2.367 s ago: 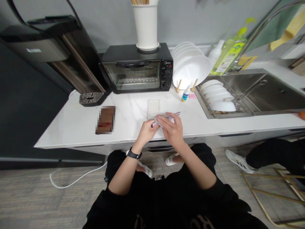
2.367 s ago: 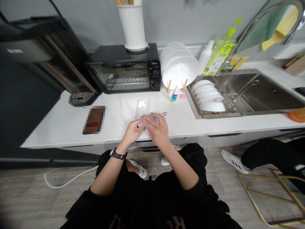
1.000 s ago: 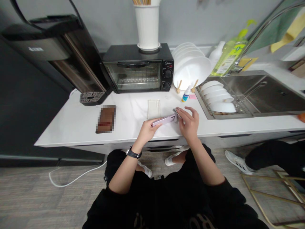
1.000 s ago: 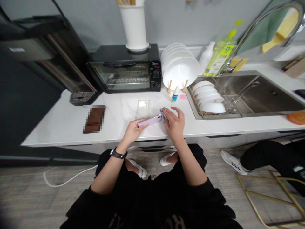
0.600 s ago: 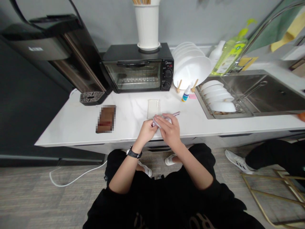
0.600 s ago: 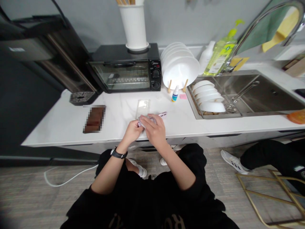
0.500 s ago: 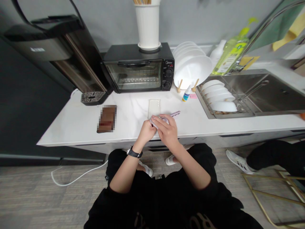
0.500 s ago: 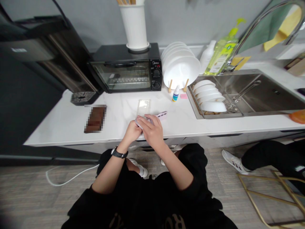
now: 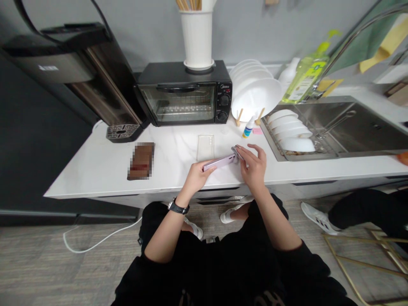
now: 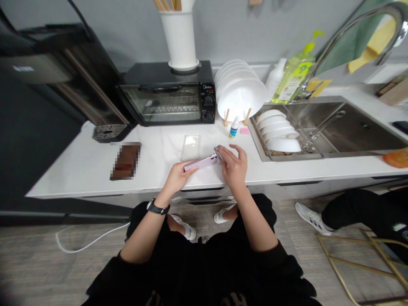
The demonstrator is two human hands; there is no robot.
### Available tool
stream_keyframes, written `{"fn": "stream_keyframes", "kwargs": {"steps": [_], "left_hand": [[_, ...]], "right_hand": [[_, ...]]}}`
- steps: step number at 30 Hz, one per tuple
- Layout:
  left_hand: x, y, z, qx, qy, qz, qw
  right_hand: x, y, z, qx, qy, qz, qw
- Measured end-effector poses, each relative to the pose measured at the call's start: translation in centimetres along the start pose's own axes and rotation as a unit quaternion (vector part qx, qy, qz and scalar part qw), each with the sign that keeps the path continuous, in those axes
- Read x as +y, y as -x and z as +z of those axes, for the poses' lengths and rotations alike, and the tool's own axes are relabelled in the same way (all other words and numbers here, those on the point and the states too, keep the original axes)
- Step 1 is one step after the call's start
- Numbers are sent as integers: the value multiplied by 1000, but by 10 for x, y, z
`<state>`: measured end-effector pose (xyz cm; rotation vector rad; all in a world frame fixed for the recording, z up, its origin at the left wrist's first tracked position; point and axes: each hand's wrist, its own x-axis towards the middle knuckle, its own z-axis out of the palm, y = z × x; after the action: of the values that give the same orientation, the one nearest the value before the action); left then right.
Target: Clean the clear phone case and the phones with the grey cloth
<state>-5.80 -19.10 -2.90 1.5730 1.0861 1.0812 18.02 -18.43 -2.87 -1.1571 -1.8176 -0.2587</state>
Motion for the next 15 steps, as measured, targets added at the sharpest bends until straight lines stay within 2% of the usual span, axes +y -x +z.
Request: {"fn": "stream_keyframes", "kwargs": {"steps": [4, 7, 11, 15], "left_hand": [[1, 0, 0, 5, -5, -4, 1000], [2, 0, 1, 5, 5, -2, 1000], [2, -1, 2, 19, 2, 4, 1000], [-1, 1, -2, 34, -64, -16, 997]], "right_hand": [[1, 0, 0, 6, -5, 6, 1000], [-9, 0, 3, -3, -18, 3, 1000], [-43, 3, 14, -30, -58, -14, 998], [-82, 8, 31, -54, -104, -41, 992]]}}
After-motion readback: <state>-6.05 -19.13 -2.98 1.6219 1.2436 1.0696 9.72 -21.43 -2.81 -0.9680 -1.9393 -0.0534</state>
